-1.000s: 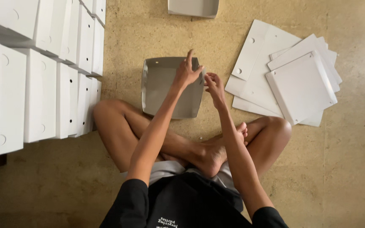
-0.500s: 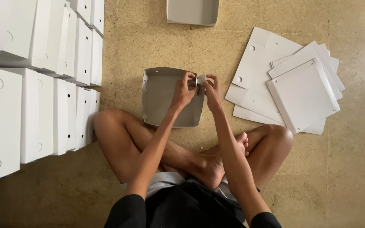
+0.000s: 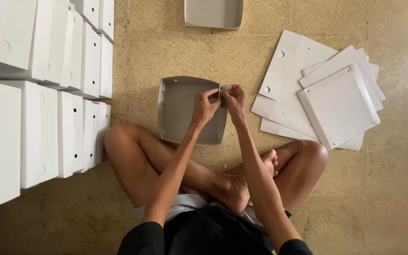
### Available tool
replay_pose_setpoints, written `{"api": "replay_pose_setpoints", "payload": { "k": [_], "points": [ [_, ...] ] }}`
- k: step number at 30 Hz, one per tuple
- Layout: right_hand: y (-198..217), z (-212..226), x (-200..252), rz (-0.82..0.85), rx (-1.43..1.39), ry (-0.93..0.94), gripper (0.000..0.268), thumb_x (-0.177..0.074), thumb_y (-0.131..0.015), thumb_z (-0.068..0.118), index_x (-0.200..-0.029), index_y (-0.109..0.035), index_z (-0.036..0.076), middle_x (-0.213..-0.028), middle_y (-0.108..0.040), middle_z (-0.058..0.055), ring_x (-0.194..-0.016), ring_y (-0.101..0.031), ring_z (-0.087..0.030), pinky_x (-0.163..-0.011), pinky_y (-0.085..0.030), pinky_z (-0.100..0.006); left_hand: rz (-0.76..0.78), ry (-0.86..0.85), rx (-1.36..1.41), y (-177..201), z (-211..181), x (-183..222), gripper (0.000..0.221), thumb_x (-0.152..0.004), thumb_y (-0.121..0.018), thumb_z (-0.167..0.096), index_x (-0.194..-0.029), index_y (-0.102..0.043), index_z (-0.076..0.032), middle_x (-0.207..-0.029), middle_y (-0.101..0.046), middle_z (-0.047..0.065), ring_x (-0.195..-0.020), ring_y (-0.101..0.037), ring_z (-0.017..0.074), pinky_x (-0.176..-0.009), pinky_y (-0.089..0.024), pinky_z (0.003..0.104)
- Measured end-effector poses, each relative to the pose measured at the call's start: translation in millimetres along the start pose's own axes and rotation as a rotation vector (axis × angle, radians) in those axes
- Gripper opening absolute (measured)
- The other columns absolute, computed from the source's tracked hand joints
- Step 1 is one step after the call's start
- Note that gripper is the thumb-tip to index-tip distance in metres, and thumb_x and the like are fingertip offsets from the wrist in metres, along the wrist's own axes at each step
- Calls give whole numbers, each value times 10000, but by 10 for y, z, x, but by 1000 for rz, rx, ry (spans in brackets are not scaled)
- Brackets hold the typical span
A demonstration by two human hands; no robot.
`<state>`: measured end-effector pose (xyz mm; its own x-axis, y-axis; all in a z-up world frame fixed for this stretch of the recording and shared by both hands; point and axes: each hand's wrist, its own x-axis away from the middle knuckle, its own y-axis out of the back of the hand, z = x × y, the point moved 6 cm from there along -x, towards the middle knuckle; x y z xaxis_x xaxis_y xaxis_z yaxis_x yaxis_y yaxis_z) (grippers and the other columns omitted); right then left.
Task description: The person sits on the floor and assembles white cardboard boxes by folding the sides and tucking in the flaps.
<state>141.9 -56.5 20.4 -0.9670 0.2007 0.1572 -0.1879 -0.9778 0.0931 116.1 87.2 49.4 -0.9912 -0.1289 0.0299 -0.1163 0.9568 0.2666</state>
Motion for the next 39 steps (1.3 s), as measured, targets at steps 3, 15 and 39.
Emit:
{"api": "replay_pose_setpoints", "payload": {
  "k": [3,15,39],
  "points": [
    [3,-64,6,21,-30,-10,202,-750,-834,167,-846,-661,128,-667,-655,32,-612,-553,-32,-559,-382,-173,20,-26,-19,13,-105,23,321,-798,-750,-68,-1108,-711,4,-921,-747,146,-902,-729,254,-895,-536,382],
    [218,-59,315,36,-46,-273,244,-841,-787,335,-902,-745,102,-784,-707,-38,-746,-682,-116,-625,-533,-226,170,27,13,-162,-73,5,122,-838,-651,-2,-938,-716,-27,-811,-720,152,-801,-724,294,-698,-603,387],
    [444,57,869,120,-178,-164,331,-916,-745,163,-1111,-561,-32,-778,-471,-25,-650,-660,-166,-616,-611,-309,298,-105,-373,-456,166,764,206,-973,-592,-210,-909,-671,-31,-879,-675,162,-834,-687,407,-724,-581,522]
  ]
}}
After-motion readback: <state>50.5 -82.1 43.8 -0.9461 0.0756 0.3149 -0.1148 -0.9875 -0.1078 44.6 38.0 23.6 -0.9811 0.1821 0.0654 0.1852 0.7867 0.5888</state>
